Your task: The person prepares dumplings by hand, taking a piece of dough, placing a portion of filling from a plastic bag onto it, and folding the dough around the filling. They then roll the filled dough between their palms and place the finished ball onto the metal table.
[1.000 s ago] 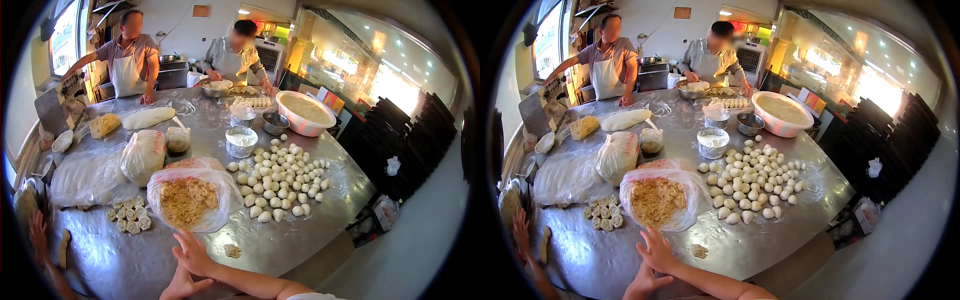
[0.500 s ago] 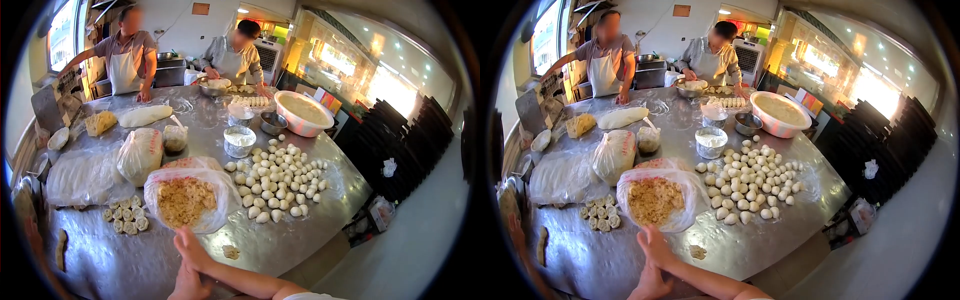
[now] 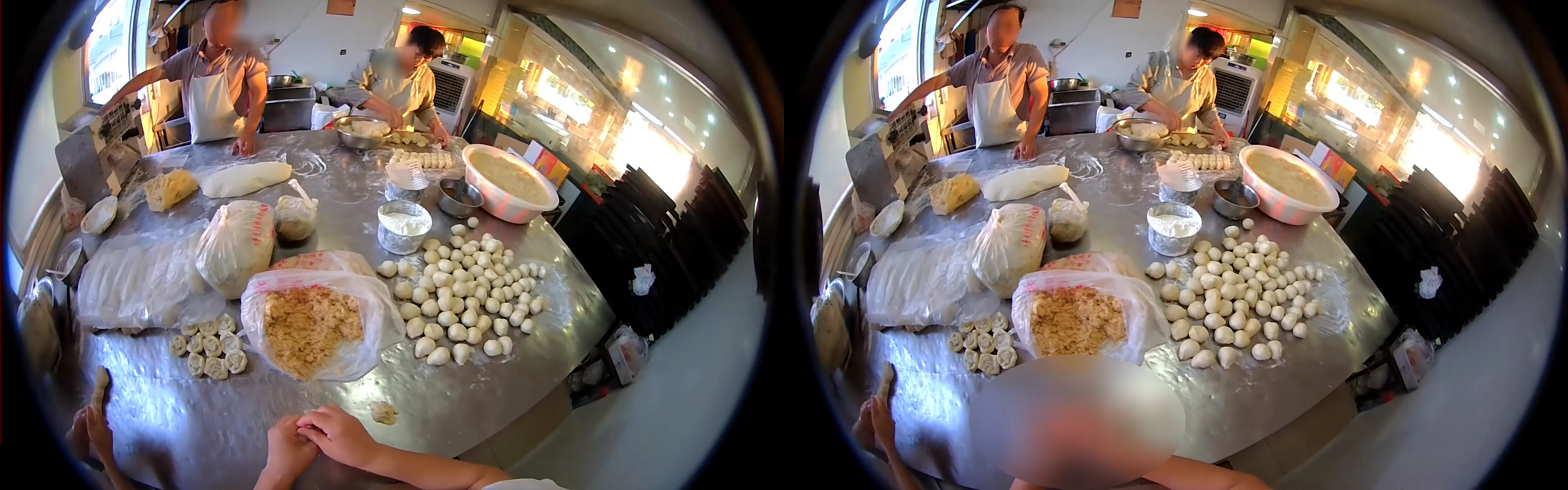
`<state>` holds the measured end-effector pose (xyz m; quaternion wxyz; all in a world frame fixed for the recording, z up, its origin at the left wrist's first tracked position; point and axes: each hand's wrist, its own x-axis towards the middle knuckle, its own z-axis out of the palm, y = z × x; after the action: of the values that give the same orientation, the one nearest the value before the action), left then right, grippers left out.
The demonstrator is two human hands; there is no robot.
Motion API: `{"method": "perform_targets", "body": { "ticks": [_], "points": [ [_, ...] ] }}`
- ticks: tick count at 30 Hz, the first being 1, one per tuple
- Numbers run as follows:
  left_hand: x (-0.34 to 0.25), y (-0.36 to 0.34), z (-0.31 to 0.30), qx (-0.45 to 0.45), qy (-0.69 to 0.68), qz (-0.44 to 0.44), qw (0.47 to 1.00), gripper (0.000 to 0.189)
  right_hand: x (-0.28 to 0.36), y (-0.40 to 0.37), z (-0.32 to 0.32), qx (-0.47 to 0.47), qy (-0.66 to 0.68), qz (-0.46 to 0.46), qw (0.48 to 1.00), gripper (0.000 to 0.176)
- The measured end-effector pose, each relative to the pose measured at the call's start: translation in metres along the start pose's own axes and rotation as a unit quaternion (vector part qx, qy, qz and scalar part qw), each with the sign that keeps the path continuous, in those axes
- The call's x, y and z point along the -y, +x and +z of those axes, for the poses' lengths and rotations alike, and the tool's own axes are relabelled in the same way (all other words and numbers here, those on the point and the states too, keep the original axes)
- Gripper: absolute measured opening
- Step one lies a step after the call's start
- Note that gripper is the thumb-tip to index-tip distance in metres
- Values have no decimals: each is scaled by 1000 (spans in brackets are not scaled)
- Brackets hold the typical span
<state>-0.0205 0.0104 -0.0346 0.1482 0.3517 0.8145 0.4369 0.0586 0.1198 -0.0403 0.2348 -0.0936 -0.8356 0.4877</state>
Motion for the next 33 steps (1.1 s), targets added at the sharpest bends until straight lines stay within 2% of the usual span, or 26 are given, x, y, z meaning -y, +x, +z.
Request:
{"method": "perform_targets", "body": {
  "ticks": [1,2,3,4,6,9,12,15,16,17,19,21,23,24,26,27,28,29,31,32,33],
  "points": [
    [1,-3,0,31,1,-28,999,8,0,-3,-2,14,4,15,1000,11],
    [7,-9,2,71,-57,-33,995,8,-8,-6,-2,-4,-18,5,1000,10],
    [19,-13,6,148,-50,-55,986,10,-17,-9,-3,-15,-35,-8,999,8],
    [27,-19,5,217,-43,-82,972,13,-21,-11,-9,-66,-58,19,996,6],
    [5,-23,-1,290,-109,-105,945,21,-40,-12,-35,-147,-95,98,980,6],
    [-14,-21,1,155,-349,-131,915,24,-69,-34,-74,-173,-219,44,959,9],
    [-21,-5,-12,45,-457,-233,858,20,-66,-63,-79,-93,-262,57,959,16],
    [10,3,-12,67,-464,-234,852,36,-78,-86,-59,-80,-372,-25,925,26],
    [13,6,-13,72,-545,-214,807,43,-82,-90,-57,-53,-345,27,937,34],
    [14,8,-17,73,-621,-197,755,51,-80,-87,-59,-36,-317,49,946,34],
    [10,16,-21,26,-674,-206,709,58,-71,-73,-66,6,-257,111,960,35],
    [4,23,-36,-3,-678,-249,692,57,-63,-61,-70,-57,-287,34,956,35],
    [1,27,-39,-53,-700,-230,674,60,-31,-34,-68,-108,-201,47,972,39],
    [-2,27,-39,-73,-709,-217,667,62,-14,-23,-66,-77,-159,51,983,41],
    [-23,26,-42,-96,-751,-213,617,64,15,0,-52,-27,-76,55,995,45],
    [-30,27,-44,-105,-771,-208,592,66,20,10,-40,1,-40,4,999,51],
    [-12,21,-36,-43,-800,-119,587,74,28,18,-29,27,-33,-45,998,54],
    [-16,18,-35,-30,-797,-113,593,74,34,27,-15,30,-12,-71,997,51],
    [-26,13,-35,-7,-791,-104,603,79,36,35,10,-15,31,-58,998,45],
    [-23,11,-35,8,-772,-64,632,82,29,33,13,0,74,-21,997,46],
    [-19,11,-35,-14,-741,-60,668,82,21,29,15,15,116,16,993,46]
  ]
}}
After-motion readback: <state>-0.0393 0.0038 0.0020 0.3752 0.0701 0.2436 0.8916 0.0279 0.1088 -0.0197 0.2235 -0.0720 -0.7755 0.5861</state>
